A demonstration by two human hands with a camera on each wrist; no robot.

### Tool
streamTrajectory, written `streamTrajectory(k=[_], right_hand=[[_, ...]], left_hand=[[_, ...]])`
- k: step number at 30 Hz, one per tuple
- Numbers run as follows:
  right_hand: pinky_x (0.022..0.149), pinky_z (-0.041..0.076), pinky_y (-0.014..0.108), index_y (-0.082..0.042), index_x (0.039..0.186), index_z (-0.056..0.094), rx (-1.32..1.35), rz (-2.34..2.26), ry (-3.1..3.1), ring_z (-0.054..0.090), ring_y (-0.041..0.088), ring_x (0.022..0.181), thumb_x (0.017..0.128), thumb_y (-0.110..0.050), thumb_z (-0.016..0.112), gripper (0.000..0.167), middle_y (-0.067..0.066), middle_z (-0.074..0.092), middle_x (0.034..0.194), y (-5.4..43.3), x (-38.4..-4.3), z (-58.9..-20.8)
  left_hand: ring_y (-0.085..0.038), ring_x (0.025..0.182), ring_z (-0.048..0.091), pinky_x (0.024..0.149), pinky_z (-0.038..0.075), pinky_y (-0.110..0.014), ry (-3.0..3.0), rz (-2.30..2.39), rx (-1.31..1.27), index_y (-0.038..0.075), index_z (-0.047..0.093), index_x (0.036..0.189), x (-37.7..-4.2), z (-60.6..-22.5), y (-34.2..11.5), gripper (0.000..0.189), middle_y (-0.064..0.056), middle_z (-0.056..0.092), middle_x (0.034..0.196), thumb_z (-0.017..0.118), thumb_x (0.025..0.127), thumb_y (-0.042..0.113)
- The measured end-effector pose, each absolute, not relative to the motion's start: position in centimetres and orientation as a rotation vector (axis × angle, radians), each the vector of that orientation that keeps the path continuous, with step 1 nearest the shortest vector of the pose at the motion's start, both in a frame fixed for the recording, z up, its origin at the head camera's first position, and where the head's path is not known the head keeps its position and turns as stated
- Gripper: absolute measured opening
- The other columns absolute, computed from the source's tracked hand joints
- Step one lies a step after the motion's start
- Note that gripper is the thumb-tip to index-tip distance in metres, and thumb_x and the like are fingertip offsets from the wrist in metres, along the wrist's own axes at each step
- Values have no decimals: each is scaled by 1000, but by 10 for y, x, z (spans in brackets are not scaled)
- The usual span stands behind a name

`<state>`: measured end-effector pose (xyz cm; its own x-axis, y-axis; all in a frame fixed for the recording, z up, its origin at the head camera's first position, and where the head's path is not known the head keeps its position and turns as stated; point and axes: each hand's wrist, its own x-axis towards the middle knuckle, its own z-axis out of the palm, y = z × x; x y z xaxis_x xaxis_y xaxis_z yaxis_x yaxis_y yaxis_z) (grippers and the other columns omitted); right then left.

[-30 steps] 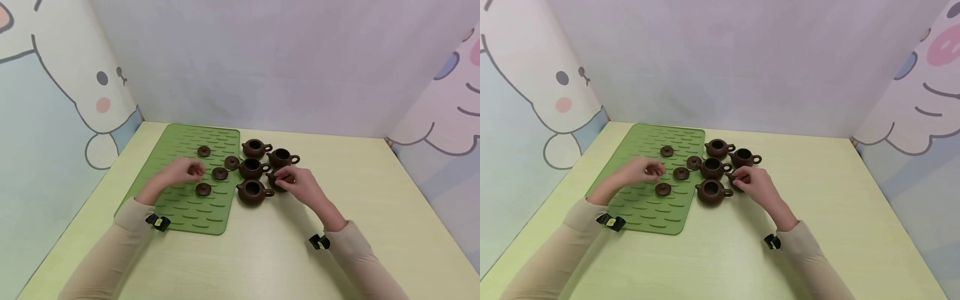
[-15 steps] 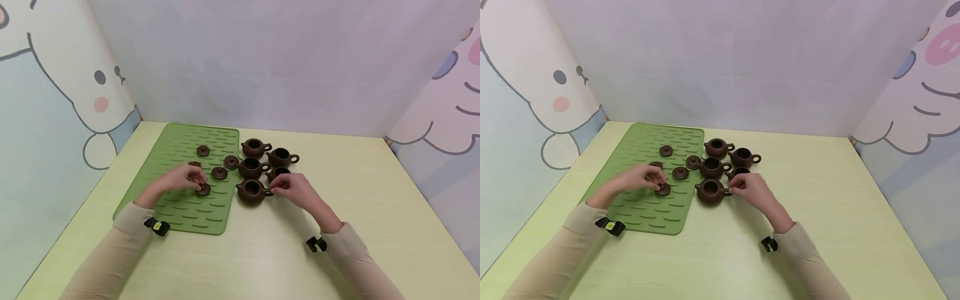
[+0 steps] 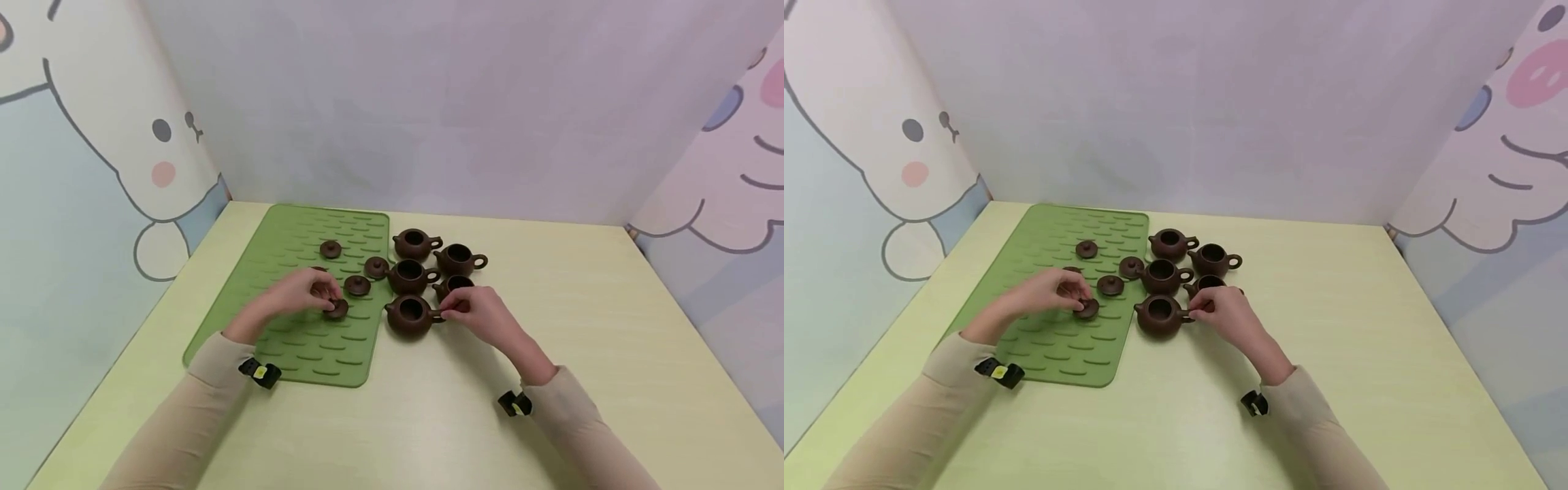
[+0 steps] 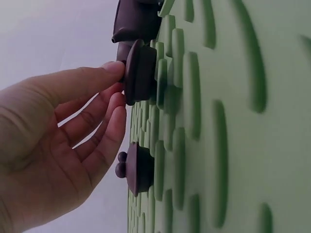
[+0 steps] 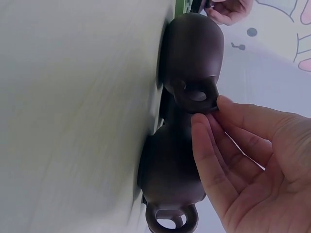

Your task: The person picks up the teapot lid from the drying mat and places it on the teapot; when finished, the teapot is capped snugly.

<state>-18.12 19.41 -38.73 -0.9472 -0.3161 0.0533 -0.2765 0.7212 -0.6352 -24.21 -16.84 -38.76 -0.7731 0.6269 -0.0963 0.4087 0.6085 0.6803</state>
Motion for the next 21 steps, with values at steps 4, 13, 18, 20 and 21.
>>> streamTrajectory(k=[4, 13, 18, 20, 21], right_hand=[[66, 52, 22, -13, 90, 77, -484, -1040, 2852, 65, 7, 75, 86, -11, 77, 4, 0, 74, 86, 192, -176, -390], [66, 52, 22, -13, 88, 76, -474, -1037, 2868, 64, 6, 74, 85, -9, 77, 5, -1, 74, 85, 190, -174, -389], [65, 51, 22, -11, 89, 76, -487, -1030, 2887, 64, 7, 73, 86, -7, 76, 5, 0, 74, 84, 191, -176, -387], [65, 51, 22, -11, 89, 76, -500, -1031, 2893, 64, 7, 73, 86, -7, 76, 5, 1, 74, 84, 191, -177, -387], [64, 50, 22, -11, 89, 76, -500, -1034, 2895, 63, 7, 73, 86, -7, 76, 5, 0, 74, 84, 191, -177, -386]], left_hand=[[-11, 82, 65, 74, 56, -29, 2529, 954, 877, 10, 72, 101, -238, -386, -160, 12, -4, 72, 93, 72, 89, 6], [-13, 88, 66, 80, 57, -31, 2533, 1085, 844, 13, 72, 103, -236, -375, -134, 12, -2, 72, 99, 72, 91, 10], [-14, 89, 67, 82, 58, -29, 2501, 1157, 878, 9, 72, 103, -240, -370, -118, 13, -6, 72, 100, 73, 90, 8], [-14, 90, 67, 82, 58, -28, 2487, 1181, 880, 9, 72, 104, -240, -369, -111, 14, -7, 72, 102, 73, 90, 7], [-14, 90, 67, 83, 58, -28, 2482, 1190, 882, 9, 71, 104, -241, -369, -108, 14, -7, 72, 102, 73, 90, 7]])
